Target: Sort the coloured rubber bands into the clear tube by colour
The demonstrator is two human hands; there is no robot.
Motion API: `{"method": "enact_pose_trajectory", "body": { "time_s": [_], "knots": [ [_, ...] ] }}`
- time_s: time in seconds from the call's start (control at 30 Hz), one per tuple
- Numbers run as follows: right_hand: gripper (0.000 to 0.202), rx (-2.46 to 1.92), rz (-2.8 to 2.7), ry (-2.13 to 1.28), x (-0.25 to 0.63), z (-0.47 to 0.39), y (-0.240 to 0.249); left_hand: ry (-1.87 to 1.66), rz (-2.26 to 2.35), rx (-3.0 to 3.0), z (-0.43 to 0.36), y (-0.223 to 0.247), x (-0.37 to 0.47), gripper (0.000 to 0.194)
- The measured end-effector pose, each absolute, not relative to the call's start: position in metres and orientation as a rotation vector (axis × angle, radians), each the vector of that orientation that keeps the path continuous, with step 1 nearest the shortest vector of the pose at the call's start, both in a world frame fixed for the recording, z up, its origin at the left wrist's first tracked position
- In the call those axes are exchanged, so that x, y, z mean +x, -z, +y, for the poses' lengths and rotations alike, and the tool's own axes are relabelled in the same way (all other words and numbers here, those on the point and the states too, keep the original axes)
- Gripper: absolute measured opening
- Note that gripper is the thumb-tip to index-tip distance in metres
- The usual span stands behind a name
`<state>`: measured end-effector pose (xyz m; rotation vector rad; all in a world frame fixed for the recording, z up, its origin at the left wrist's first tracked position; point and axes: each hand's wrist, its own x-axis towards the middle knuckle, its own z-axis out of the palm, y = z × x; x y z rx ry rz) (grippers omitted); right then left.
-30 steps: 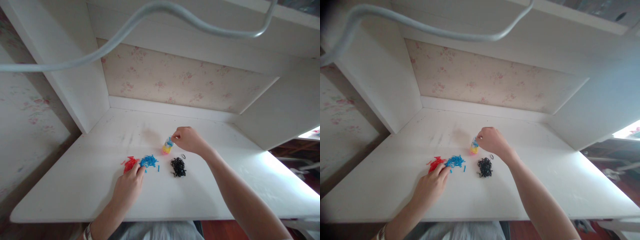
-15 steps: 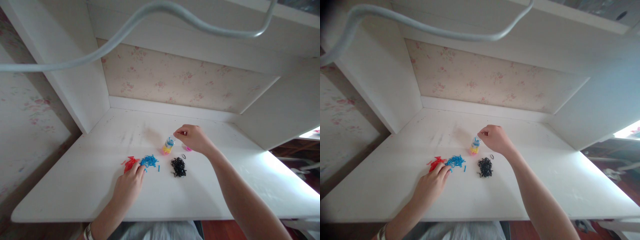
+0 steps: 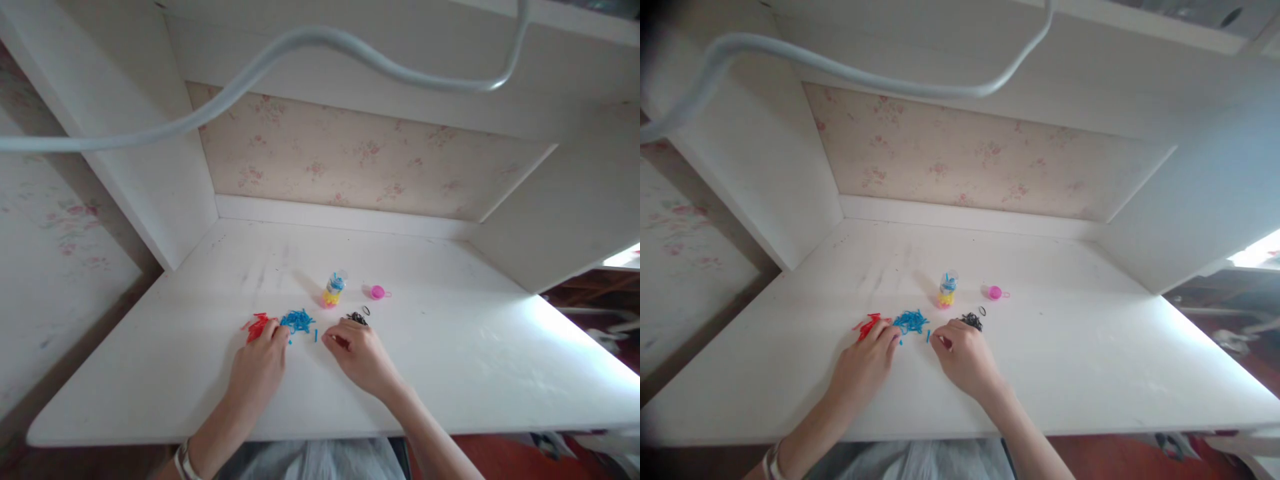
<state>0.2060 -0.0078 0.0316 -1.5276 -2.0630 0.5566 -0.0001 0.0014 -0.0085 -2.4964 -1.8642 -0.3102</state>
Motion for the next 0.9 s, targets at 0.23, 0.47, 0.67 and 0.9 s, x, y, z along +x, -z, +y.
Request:
{"method": "enact_pose_trajectory", "body": {
  "time_s": [0.23,0.47,0.67,0.9],
  "knots": [
    [0.017,-1.818,-2.173,-0.274,0.185,-0.018,-0.004,0.319,-1.879,-2.516,-0.003,0.003,-0.002,0.023],
    [0.025,-1.868,-2.199,-0.158,0.178,-0.018,0.001,0.238,-1.879,-2.451,-0.005,0.001,0.006,0.031],
    [0.023,-1.776,-2.073,-0.239,0.184,-0.023,-0.008,0.268,-1.846,-2.404,-0.003,-0.001,0.016,0.027],
    [0.026,-1.509,-1.676,-0.455,0.224,-0.009,-0.054,0.149,-1.812,-2.36,-0.004,0.007,0.014,0.03]
  ]
}}
